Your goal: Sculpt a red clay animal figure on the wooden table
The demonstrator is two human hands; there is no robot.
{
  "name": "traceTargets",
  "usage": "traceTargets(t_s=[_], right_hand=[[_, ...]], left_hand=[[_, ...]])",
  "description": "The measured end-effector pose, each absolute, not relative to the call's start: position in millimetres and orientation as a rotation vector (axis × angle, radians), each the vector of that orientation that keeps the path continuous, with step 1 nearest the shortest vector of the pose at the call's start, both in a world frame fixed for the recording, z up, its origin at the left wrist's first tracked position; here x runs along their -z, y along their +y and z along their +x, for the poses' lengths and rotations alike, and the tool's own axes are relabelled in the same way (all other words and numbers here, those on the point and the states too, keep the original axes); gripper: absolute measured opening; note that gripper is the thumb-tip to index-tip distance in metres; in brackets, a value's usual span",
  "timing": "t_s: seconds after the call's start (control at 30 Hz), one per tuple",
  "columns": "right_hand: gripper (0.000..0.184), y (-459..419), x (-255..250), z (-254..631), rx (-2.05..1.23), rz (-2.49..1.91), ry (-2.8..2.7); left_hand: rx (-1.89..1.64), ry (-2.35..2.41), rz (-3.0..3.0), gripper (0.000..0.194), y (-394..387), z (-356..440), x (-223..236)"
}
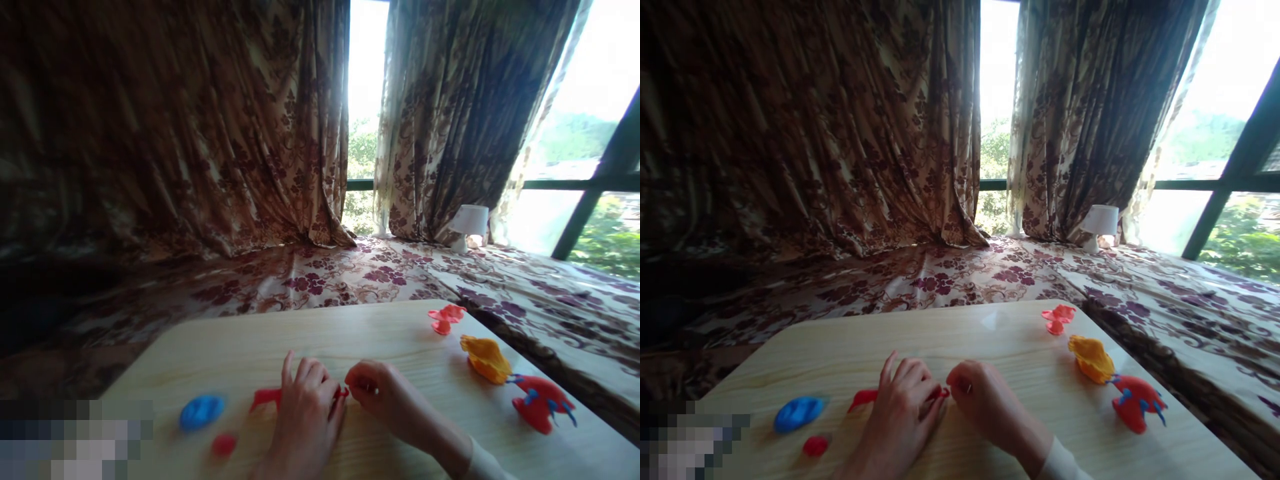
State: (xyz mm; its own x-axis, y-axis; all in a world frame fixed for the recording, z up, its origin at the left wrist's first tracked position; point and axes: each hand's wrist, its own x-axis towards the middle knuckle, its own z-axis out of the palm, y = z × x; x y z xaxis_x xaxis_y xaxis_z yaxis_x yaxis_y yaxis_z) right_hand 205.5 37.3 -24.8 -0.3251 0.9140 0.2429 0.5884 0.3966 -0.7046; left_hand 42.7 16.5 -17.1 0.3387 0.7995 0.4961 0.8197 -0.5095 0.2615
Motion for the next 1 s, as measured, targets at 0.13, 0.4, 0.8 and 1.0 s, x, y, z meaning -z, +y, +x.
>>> traceTargets(t_s=[0.13, 0.4, 0.8, 1.0], right_hand=[[0.021, 38, 25, 204, -0.666, -1.262, -2.036], [0.018, 35, 27, 203, -0.703, -1.294, -2.001], [0.02, 33, 23, 201, -0.667, -1.277, -2.043], [0.023, 31, 15, 202, -0.636, -1.27, -2.077]], left_hand=[[0.943, -1.524, -2.555, 0.012, 18, 42, 17], [0.896, -1.594, -2.566, 0.012, 13, 43, 14], [0.995, -1.631, -2.554, 0.006, 15, 38, 15], [0.953, -1.609, -2.584, 0.008, 13, 38, 14]])
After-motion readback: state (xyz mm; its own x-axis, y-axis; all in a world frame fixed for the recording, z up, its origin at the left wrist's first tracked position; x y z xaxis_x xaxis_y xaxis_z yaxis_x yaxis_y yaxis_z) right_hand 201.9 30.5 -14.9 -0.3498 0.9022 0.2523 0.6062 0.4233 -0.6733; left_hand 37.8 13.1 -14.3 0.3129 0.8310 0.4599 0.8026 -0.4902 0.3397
